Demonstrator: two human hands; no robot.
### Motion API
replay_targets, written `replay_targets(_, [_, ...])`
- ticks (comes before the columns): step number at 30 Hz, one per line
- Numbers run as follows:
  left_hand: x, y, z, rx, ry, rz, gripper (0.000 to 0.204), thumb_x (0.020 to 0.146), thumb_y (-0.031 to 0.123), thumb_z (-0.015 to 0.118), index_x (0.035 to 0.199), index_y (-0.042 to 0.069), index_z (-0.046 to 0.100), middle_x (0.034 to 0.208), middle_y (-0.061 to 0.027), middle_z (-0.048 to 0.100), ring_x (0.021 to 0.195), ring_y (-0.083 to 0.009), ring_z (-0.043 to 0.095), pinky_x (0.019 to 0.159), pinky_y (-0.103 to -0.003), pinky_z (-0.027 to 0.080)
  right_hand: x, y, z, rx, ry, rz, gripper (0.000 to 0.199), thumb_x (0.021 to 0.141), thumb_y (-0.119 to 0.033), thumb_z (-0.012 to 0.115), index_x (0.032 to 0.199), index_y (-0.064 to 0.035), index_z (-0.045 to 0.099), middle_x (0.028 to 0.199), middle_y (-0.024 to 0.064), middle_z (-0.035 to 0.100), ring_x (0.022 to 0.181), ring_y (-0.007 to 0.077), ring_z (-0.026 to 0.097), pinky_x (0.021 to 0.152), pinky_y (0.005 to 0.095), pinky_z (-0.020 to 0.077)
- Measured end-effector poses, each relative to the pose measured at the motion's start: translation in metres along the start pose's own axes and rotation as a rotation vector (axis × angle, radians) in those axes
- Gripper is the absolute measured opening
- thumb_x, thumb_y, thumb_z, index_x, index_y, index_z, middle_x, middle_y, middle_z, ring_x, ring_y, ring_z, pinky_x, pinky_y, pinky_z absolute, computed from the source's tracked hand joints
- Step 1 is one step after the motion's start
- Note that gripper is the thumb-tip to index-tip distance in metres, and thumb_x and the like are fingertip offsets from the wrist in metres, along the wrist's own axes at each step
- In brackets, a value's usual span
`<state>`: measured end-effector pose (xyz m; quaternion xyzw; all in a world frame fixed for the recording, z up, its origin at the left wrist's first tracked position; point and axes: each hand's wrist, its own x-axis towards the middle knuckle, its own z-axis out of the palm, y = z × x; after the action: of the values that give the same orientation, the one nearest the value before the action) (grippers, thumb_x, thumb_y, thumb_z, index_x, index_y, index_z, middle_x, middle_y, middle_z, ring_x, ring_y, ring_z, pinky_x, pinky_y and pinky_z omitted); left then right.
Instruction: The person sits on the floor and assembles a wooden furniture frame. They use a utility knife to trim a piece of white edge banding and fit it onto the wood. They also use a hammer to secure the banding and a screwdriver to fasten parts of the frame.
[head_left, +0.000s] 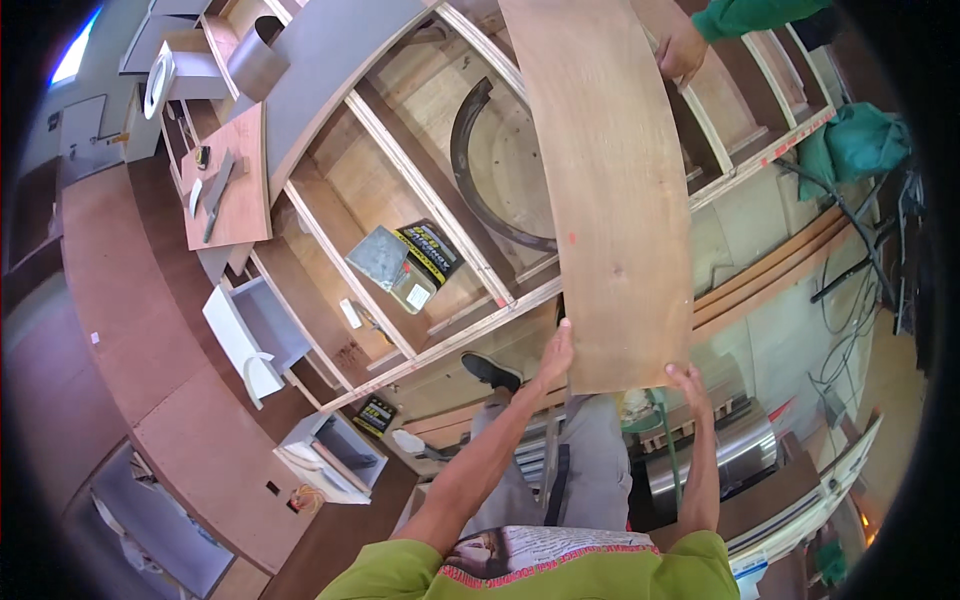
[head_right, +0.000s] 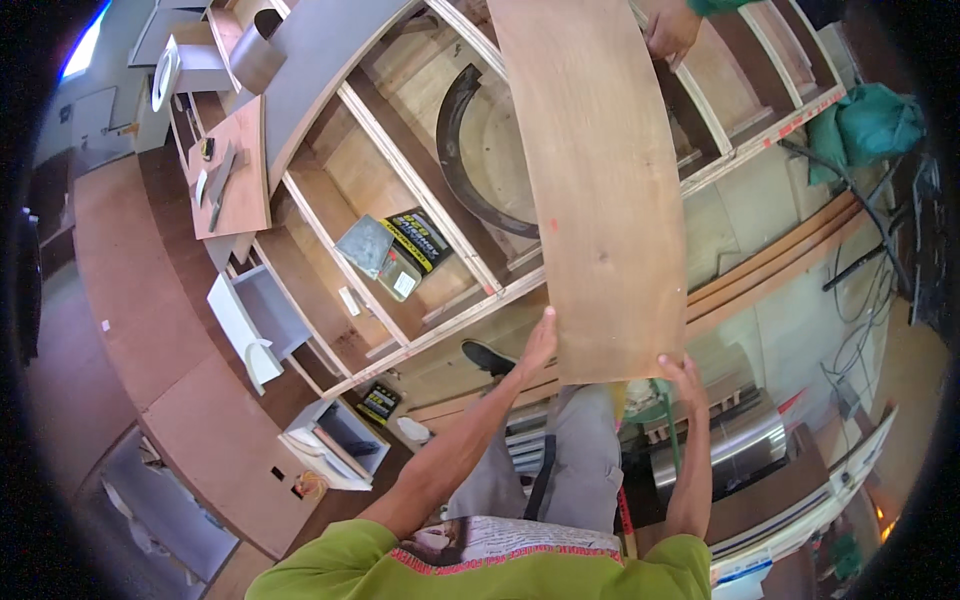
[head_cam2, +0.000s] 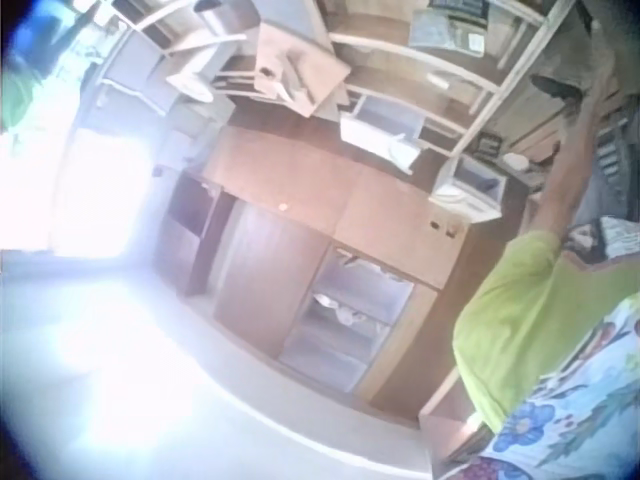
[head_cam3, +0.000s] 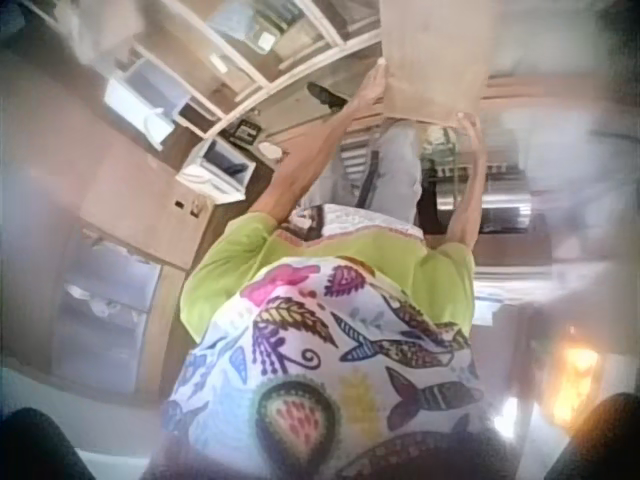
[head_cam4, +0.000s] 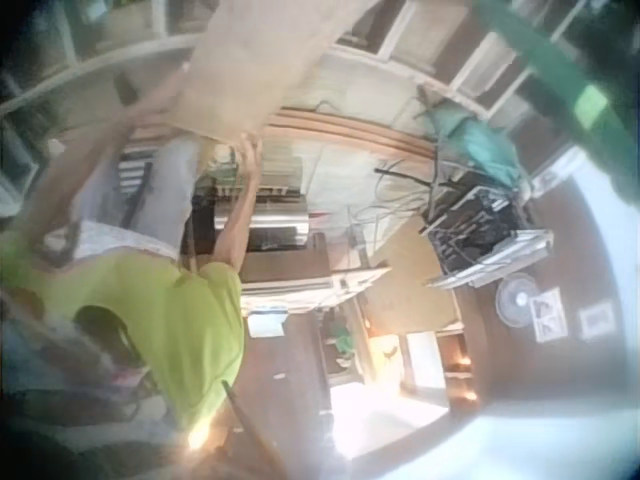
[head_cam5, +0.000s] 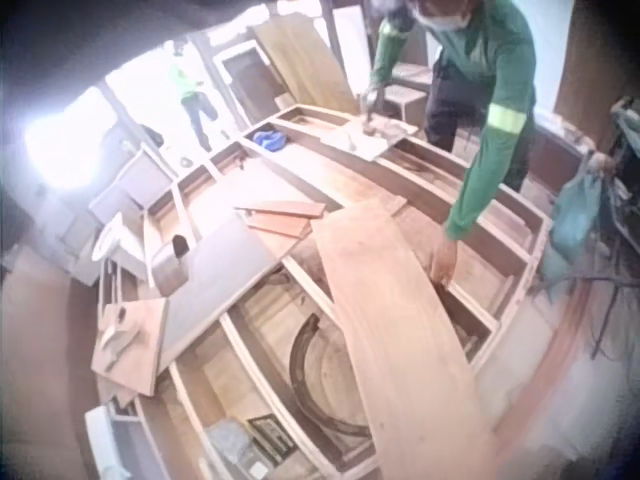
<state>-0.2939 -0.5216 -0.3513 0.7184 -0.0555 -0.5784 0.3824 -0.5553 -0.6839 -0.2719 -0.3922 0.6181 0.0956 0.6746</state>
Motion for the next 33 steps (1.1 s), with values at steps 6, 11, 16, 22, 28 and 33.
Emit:
replay_targets(6, [0.025, 0.011, 0.042, 0.007, -0.146, -0.114, 0.071, 0.099, 0.051, 0.018, 0.128, -0.007, 0.047, 0.129, -0.0271, 0.05, 0.128, -0.0349, 0.041, 0.105, -0.037, 0.031, 0.028, -0.03, -0.056, -0.214, -0.008, 0.093, 0.065, 0.082, -0.046, 0.064, 0.127, -0.0012, 0.052, 0.115, 0.0101, 0.061, 0.107, 0.0206, 0.056, 0.089, 0.0351, 0.0456])
replay_targets(11, [0.025, 0.004, 0.04, -0.03, -0.076, 0.071, 0.072, 0.098, 0.052, 0.02, 0.128, -0.009, 0.044, 0.131, -0.0282, 0.048, 0.128, -0.0356, 0.042, 0.105, -0.037, 0.03, 0.043, -0.014, -0.05, -0.293, -0.102, 0.116, 0.072, 0.082, -0.057, 0.06, 0.128, -0.002, 0.05, 0.12, 0.0105, 0.057, 0.108, 0.021, 0.054, 0.086, 0.0368, 0.0469])
replay_targets(16, [0.019, 0.041, 0.024, 0.035, -0.088, -0.181, 0.068, 0.095, 0.051, 0.034, 0.127, -0.009, 0.042, 0.124, -0.0259, 0.052, 0.119, -0.0348, 0.05, 0.1, -0.039, 0.036, 0.083, 0.01, -0.042, -0.307, -0.084, 0.178, 0.079, 0.081, -0.061, 0.057, 0.134, -0.004, 0.044, 0.125, 0.012, 0.054, 0.114, 0.0237, 0.052, 0.086, 0.0374, 0.0475])
replay_targets(22, [0.031, 0.001, 0.022, 0.046, 0.032, -0.217, 0.07, 0.09, 0.053, 0.045, 0.129, -0.005, 0.038, 0.12, -0.0254, 0.056, 0.116, -0.0364, 0.053, 0.096, -0.041, 0.041, 0.088, 0.015, -0.021, -0.313, -0.167, 0.192, 0.081, 0.081, -0.061, 0.057, 0.137, -0.0051, 0.04, 0.129, 0.0117, 0.051, 0.114, 0.0249, 0.051, 0.086, 0.0379, 0.0473])
replay_targets(28, [0.037, -0.006, -0.011, 0.076, 0.08, -0.207, 0.062, 0.09, 0.047, 0.047, 0.126, -0.003, 0.042, 0.118, -0.0256, 0.057, 0.113, -0.0382, 0.054, 0.095, -0.044, 0.042, 0.116, 0.032, 0.012, -0.298, -0.16, 0.259, 0.08, 0.082, -0.06, 0.057, 0.138, -0.0048, 0.039, 0.132, 0.0119, 0.048, 0.115, 0.0248, 0.051, 0.088, 0.0391, 0.0472])
replay_targets(33, [0.025, -0.039, -0.004, 0.072, 0.243, 0.024, 0.062, 0.093, 0.04, 0.045, 0.133, -0.007, 0.037, 0.131, -0.0269, 0.047, 0.126, -0.0373, 0.043, 0.106, -0.04, 0.033, 0.097, 0.037, 0.03, -0.205, -0.119, 0.066, 0.071, 0.087, -0.052, 0.056, 0.134, -0.0006, 0.043, 0.133, 0.0143, 0.048, 0.12, 0.0233, 0.048, 0.093, 0.0392, 0.045])
